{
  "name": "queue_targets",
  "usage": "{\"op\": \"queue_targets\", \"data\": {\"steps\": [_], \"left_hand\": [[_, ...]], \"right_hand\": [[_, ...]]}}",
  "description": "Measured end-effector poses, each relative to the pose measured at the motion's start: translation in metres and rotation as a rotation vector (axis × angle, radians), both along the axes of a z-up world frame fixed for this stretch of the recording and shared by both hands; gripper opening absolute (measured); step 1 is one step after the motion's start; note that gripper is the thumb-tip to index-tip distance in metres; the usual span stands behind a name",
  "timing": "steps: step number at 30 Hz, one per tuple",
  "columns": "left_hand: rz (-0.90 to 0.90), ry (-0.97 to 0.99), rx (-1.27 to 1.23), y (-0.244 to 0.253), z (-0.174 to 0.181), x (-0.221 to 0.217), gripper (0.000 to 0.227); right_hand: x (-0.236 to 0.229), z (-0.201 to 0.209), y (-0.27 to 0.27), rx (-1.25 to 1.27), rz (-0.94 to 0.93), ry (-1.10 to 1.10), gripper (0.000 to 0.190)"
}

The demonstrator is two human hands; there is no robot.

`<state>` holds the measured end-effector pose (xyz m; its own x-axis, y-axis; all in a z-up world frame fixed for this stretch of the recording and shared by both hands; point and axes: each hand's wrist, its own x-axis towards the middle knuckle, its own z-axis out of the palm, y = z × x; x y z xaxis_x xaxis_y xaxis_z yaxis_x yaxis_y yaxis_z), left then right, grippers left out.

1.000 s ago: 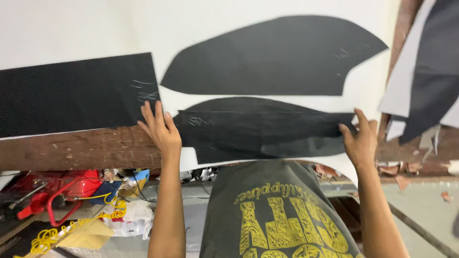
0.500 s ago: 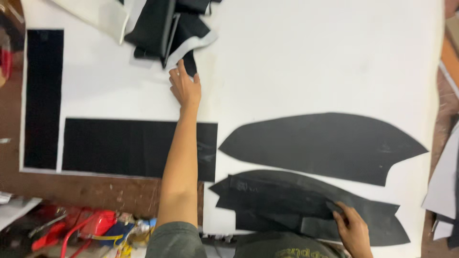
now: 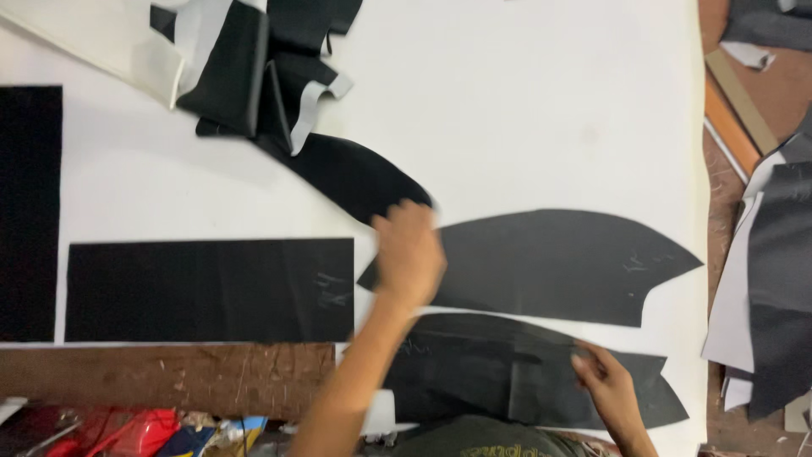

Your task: The person organizes black fabric cutouts on a white surface, picking up various shaped pieces by hand, turning them over, and arranging them together.

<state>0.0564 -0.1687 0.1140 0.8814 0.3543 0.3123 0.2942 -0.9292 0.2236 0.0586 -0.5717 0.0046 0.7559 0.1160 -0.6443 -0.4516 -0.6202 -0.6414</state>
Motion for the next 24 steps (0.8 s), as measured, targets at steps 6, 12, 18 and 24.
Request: {"op": "queue_targets", "data": {"steps": [6,12,18,24], "left_hand": [[-0.217,0.083,-0.567,-0.167,-0.007,-0.069,0.026],[0.081,-0.125,-0.889,-0.178,-0.049,-0.114,0.035],[0.331,-0.435,-2.742,-0.158,-0.081,-0.115,0.062],[0.273,-0.834,-2.367,-0.108,-0.092,-0.065,0.052]], "right_hand": [[0.023,0.022,0.069,0.76,-0.116,0.528,0.067],[0.017,0.018,0.086,0.57,-0.044,0.259,0.047],[-0.007,0.059,0.055,0.819,0.041,0.441,0.039],[-0.013,0.101,0.002,0.486,0.036,0.39,0.049]]}}
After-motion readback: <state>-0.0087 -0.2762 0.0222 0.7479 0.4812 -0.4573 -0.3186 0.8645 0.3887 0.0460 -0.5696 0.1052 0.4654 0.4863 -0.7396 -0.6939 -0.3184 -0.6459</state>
